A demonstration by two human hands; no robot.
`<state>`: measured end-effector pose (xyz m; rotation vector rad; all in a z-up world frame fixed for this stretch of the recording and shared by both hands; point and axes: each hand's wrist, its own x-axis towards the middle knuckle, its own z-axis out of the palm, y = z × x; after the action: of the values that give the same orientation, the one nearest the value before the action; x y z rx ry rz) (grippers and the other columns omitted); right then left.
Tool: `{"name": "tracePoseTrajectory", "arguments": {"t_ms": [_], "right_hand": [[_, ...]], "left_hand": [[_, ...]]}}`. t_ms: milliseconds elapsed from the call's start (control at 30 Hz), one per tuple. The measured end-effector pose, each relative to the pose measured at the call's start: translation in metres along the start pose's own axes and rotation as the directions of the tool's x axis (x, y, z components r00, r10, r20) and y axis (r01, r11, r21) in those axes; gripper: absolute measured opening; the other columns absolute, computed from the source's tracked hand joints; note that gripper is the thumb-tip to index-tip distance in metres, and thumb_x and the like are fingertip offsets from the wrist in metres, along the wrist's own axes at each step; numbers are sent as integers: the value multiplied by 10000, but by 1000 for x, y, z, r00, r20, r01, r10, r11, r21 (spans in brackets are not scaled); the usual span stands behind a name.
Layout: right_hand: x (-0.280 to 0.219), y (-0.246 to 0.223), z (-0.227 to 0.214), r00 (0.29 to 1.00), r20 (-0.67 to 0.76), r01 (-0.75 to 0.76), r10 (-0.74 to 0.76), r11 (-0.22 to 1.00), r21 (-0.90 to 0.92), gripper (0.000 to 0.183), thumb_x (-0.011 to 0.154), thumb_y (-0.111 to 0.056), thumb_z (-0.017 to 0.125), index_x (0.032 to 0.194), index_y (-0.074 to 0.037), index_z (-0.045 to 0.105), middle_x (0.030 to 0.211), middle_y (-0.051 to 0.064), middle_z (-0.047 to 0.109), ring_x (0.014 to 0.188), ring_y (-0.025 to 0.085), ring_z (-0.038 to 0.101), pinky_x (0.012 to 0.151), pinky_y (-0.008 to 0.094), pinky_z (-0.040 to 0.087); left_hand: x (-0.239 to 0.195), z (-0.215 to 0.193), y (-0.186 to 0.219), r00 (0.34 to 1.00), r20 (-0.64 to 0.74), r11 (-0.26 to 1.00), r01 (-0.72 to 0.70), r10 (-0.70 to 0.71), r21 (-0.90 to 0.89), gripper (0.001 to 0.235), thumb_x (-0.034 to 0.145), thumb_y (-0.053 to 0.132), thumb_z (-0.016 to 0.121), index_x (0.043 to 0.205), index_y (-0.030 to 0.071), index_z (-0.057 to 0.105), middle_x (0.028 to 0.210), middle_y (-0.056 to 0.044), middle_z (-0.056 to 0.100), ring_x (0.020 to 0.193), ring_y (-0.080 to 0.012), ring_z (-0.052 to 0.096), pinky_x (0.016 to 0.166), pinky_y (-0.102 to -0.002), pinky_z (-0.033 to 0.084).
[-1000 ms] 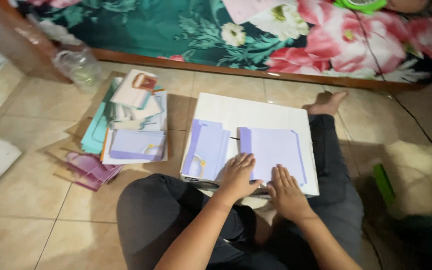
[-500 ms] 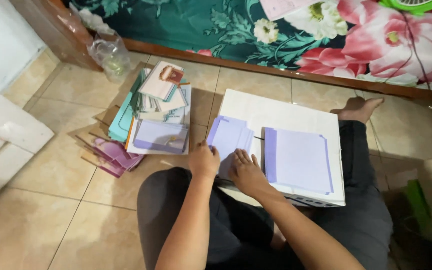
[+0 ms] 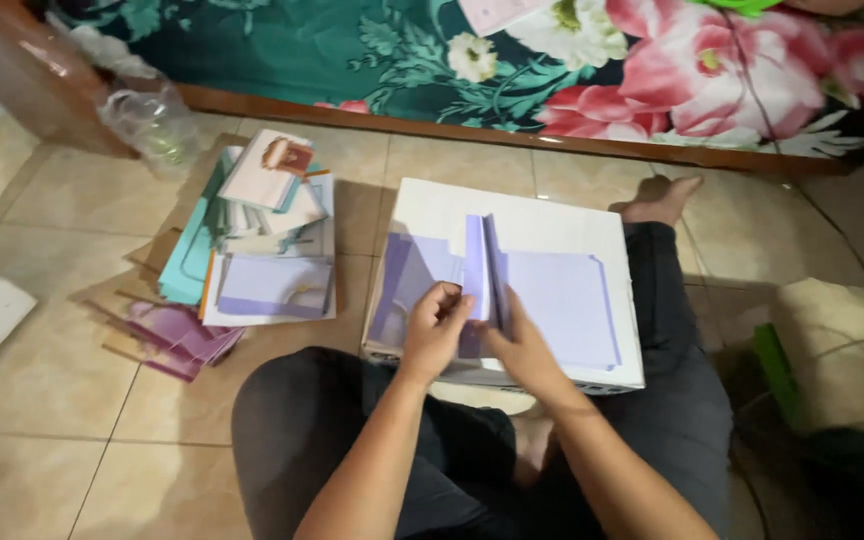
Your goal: Folding paper inserts and stacking them on a box
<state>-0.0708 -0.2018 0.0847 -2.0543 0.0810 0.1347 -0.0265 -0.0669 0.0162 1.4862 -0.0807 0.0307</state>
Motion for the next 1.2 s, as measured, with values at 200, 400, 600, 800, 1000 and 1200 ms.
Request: {"name": "tracePoseTrajectory", "arguments": {"t_ms": [200, 400, 600, 800, 1000, 1200], "right_hand": [[36, 158, -102, 916, -400, -153, 29, 947, -282, 347, 871, -307, 758, 1165, -125, 736, 846, 216, 721, 889, 418, 715, 712, 510, 521], [38, 206, -112, 890, -419, -283, 179, 938, -201, 609, 832, -281, 780, 1381, -80, 610, 1109, 233, 748, 1083, 402, 707, 864, 541, 570], [26, 179, -104, 867, -484, -257, 123, 941, -221, 673, 808, -167, 774, 1431, -66, 539, 1134, 265, 723, 1096, 435, 688, 892, 557, 564], [21, 155, -66, 896, -140, 100, -421, 498, -861, 390, 841, -303, 722, 1210, -176, 721, 1361, 82, 653, 1317, 316, 591, 1055, 534, 481], [86, 150, -61, 997, 77, 81, -27, 431, -899, 719, 1044, -488, 272, 1616, -54, 228, 1683, 184, 248, 1569, 327, 211, 1260, 462, 221], [99, 168, -59, 997, 45, 67, -66, 374, -925, 688, 1085, -497, 224, 1634, -84, 191, 1686, 170, 236, 1566, 322, 214, 1244, 459, 236]], "left_hand": [[8, 52, -38, 997, -74, 984, -7, 20, 178, 127, 920, 238, 723, 1009, 159, 677, 816, -71, 754, 729, -203, 720, 650, -311, 571], [-1, 61, -49, 884, 181, 535, -413, 432, 737, 672, 781, 188, 791, 1418, 124, 587, 1351, -220, 583, 1256, -430, 539, 1051, -534, 438], [-6, 54, -18, 841, 538, 425, -505, 48, 752, 545, 884, 606, 605, 1321, 289, 683, 1532, -111, 516, 1490, -345, 348, 1180, -602, 232], [-3, 55, -20, 850, 525, 402, -467, -42, 788, 559, 887, 638, 566, 1359, 349, 645, 1561, -71, 495, 1502, -310, 348, 1186, -552, 250], [-3, 50, -3, 825, 550, 432, -452, -129, 780, 589, 906, 614, 544, 1396, 296, 619, 1602, -109, 434, 1532, -337, 289, 1199, -579, 221], [-7, 48, -2, 832, 543, 460, -440, -114, 771, 597, 932, 614, 526, 1421, 280, 600, 1617, -126, 402, 1538, -346, 269, 1208, -580, 205]]}}
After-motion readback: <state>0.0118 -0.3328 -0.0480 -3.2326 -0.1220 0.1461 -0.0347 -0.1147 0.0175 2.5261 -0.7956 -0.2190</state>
